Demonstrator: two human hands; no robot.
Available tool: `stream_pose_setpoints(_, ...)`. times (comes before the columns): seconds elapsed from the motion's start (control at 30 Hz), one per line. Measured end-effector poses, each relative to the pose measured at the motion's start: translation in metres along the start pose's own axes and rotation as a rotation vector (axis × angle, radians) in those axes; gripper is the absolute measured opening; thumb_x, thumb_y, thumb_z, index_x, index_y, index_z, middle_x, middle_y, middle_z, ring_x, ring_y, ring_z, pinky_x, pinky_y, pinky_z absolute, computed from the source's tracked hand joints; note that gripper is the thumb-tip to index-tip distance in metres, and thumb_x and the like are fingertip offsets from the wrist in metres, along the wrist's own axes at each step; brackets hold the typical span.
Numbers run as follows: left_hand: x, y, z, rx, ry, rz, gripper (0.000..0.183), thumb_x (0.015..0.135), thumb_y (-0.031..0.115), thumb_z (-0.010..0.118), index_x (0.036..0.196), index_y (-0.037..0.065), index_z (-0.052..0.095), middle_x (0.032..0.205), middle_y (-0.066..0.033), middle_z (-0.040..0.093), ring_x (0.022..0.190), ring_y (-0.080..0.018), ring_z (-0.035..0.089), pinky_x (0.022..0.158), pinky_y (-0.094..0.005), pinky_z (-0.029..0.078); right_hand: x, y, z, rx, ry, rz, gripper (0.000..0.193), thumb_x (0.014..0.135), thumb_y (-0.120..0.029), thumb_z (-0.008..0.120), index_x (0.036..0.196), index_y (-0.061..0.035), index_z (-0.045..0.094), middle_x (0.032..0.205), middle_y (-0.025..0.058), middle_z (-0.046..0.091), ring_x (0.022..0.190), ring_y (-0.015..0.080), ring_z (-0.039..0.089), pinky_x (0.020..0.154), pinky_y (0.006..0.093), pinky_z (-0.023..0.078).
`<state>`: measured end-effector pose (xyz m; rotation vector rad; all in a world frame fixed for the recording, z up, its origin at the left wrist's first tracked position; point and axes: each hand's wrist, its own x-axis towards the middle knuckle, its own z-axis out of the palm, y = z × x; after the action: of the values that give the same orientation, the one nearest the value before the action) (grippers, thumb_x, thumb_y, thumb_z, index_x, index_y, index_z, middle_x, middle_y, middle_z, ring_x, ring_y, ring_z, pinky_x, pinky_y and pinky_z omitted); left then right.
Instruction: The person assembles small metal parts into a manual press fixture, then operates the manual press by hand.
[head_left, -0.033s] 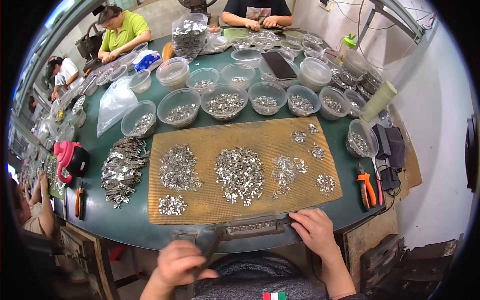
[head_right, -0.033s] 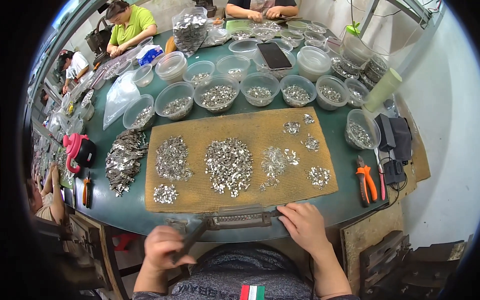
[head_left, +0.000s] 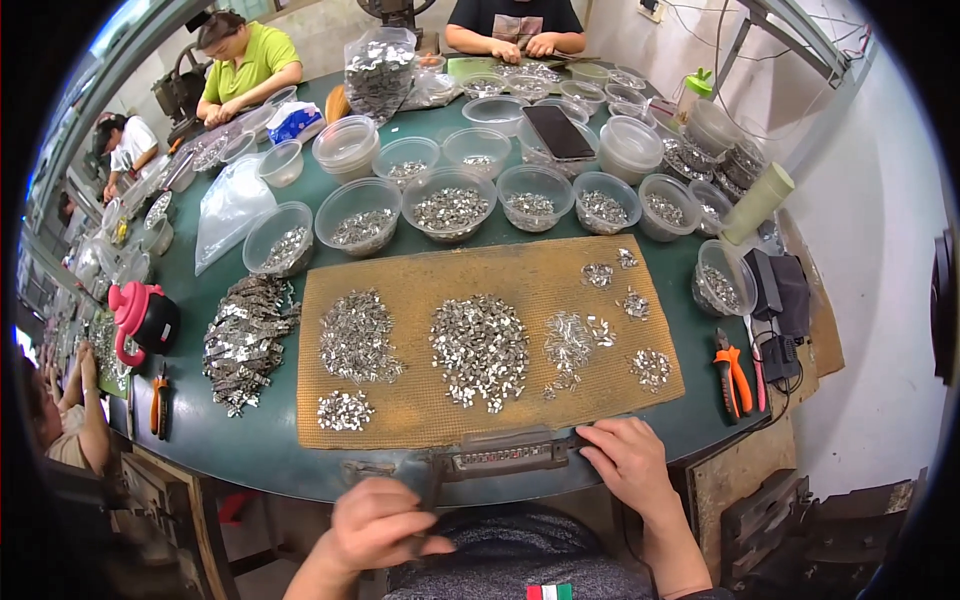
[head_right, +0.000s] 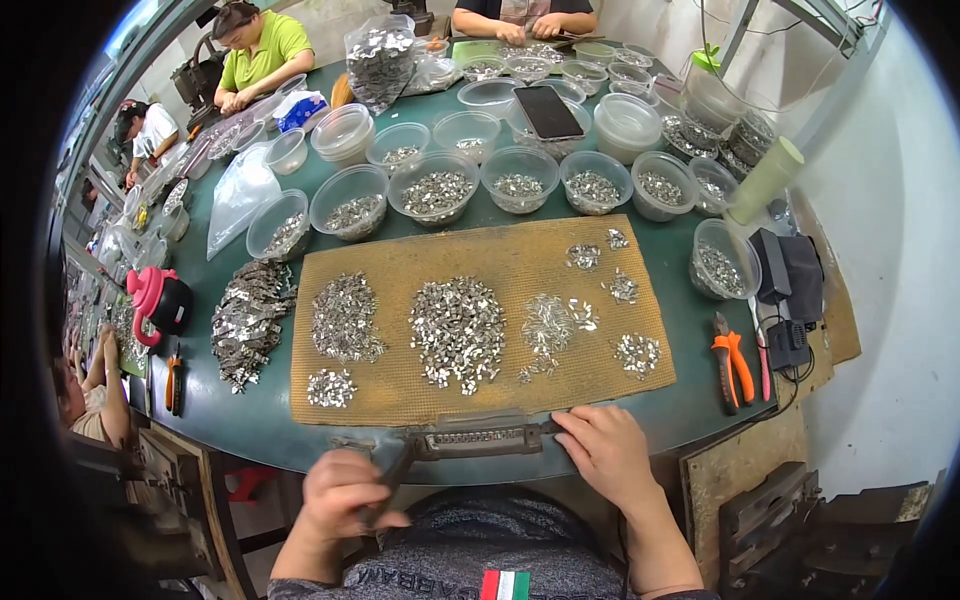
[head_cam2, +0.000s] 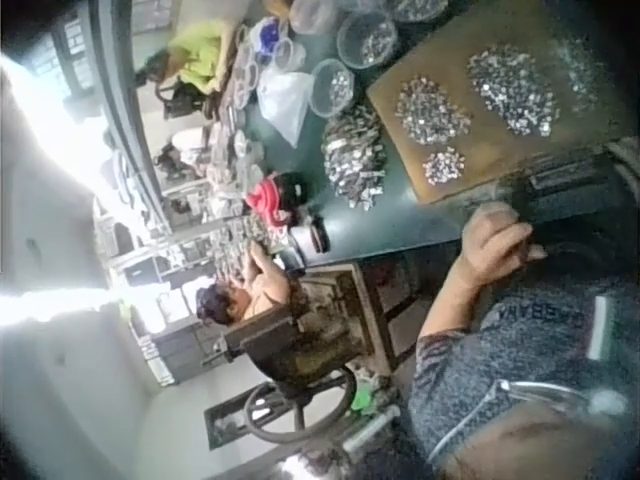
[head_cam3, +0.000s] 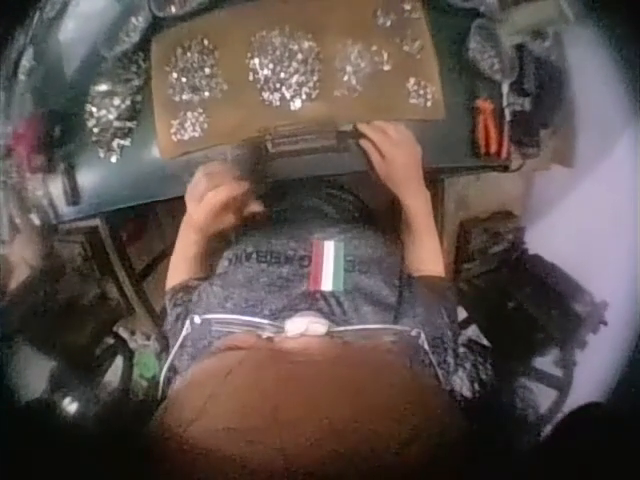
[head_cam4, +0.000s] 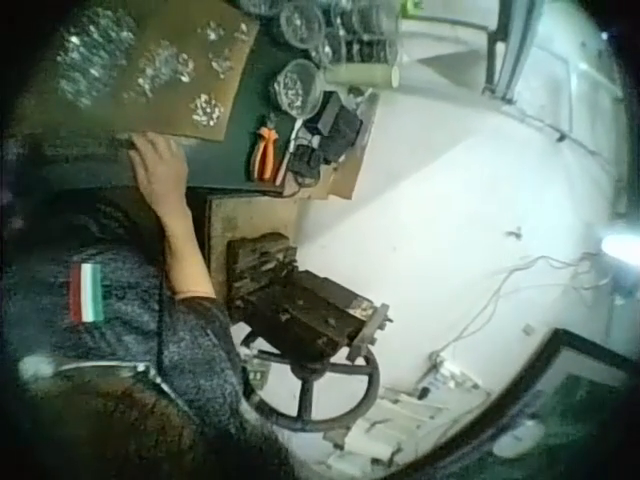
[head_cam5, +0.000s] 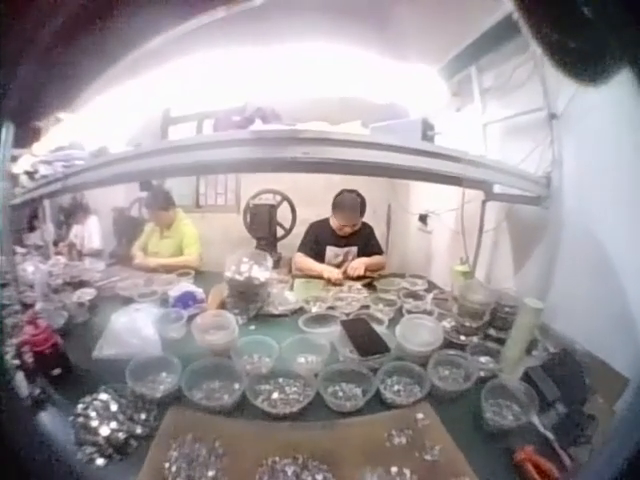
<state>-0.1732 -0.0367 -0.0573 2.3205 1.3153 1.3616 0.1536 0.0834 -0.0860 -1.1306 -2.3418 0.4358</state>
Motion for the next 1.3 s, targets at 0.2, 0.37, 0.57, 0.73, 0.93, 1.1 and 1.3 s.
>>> stream_pose_setpoints(0.2,0.050,0.007,0.076,0.088,-0.121,0.095,0.040,0.072,0.021,0.089,0.106,0.008,0.073,0.096,-0.0044,0.060,0.094,-0.0248,0.064,0.078,-0.0360,0.054,0.006,-0.001,-0.004,-0.040,-0.053,-0.023,0.029,0.084,-0.013,0.077,0.113,-0.0109,0.073,0.103,0.0029,0.067,0.093,0.0267,0.063,0.080,0.0396,0.048)
stream_pose_setpoints(0.37,0.059,-0.003,0.101,0.167,-0.245,-0.021,0.043,0.074,0.020,0.087,0.112,0.006,0.072,0.097,-0.0074,0.060,0.097,-0.0278,0.062,0.083,-0.0385,0.053,0.006,0.008,-0.010,-0.038,-0.065,-0.041,0.029,0.082,-0.011,0.078,0.111,-0.0111,0.073,0.104,0.0026,0.067,0.092,0.0246,0.063,0.080,0.0379,0.049)
stream_pose_setpoints(0.57,0.039,-0.012,0.074,0.278,-0.203,-0.138,0.043,0.077,0.023,0.085,0.114,0.006,0.072,0.096,-0.0063,0.060,0.093,-0.0263,0.061,0.079,-0.0379,0.053,0.009,0.022,-0.018,0.206,-0.146,-0.042,0.022,0.085,-0.013,0.077,0.105,-0.0092,0.070,0.091,0.0061,0.070,0.083,0.0270,0.068,0.074,0.0393,0.053)
stream_pose_setpoints(0.73,0.011,-0.022,0.057,0.341,-0.150,-0.272,0.044,0.075,0.026,0.087,0.112,0.007,0.075,0.091,-0.0044,0.063,0.080,-0.0258,0.058,0.070,-0.0373,0.051,0.020,0.003,-0.010,0.315,-0.198,-0.025,0.018,0.088,-0.015,0.076,0.102,-0.0076,0.068,0.086,0.0086,0.071,0.078,0.0286,0.070,0.068,0.0394,0.055)
stream_pose_setpoints(0.93,0.001,-0.024,0.044,0.267,-0.176,-0.231,0.039,0.075,0.024,0.087,0.108,0.008,0.074,0.094,-0.0051,0.066,0.082,-0.0252,0.062,0.069,-0.0350,0.052,0.016,-0.007,-0.012,0.394,-0.369,0.060,0.032,0.086,-0.016,0.081,0.113,-0.0079,0.066,0.082,0.0055,0.070,0.073,0.0230,0.070,0.064,0.0332,0.053)
stream_pose_setpoints(1.1,-0.003,-0.031,0.042,0.133,-0.210,-0.154,0.036,0.076,0.018,0.087,0.105,0.006,0.068,0.096,-0.0074,0.067,0.087,-0.0264,0.065,0.072,-0.0363,0.054,0.013,-0.009,-0.014,0.465,-0.603,0.230,0.051,0.093,-0.023,0.074,0.138,-0.0128,0.053,0.086,0.0068,0.069,0.077,0.0292,0.069,0.068,0.0381,0.054)
stream_pose_setpoints(1.3,0.005,-0.023,0.033,0.162,-0.159,-0.140,0.037,0.077,0.018,0.086,0.106,0.005,0.067,0.094,-0.0084,0.068,0.085,-0.0275,0.065,0.072,-0.0363,0.055,0.018,-0.011,-0.020,0.496,-0.626,0.196,0.053,0.096,-0.026,0.072,0.143,-0.0145,0.051,0.089,0.0045,0.070,0.077,0.0247,0.069,0.070,0.0352,0.054)
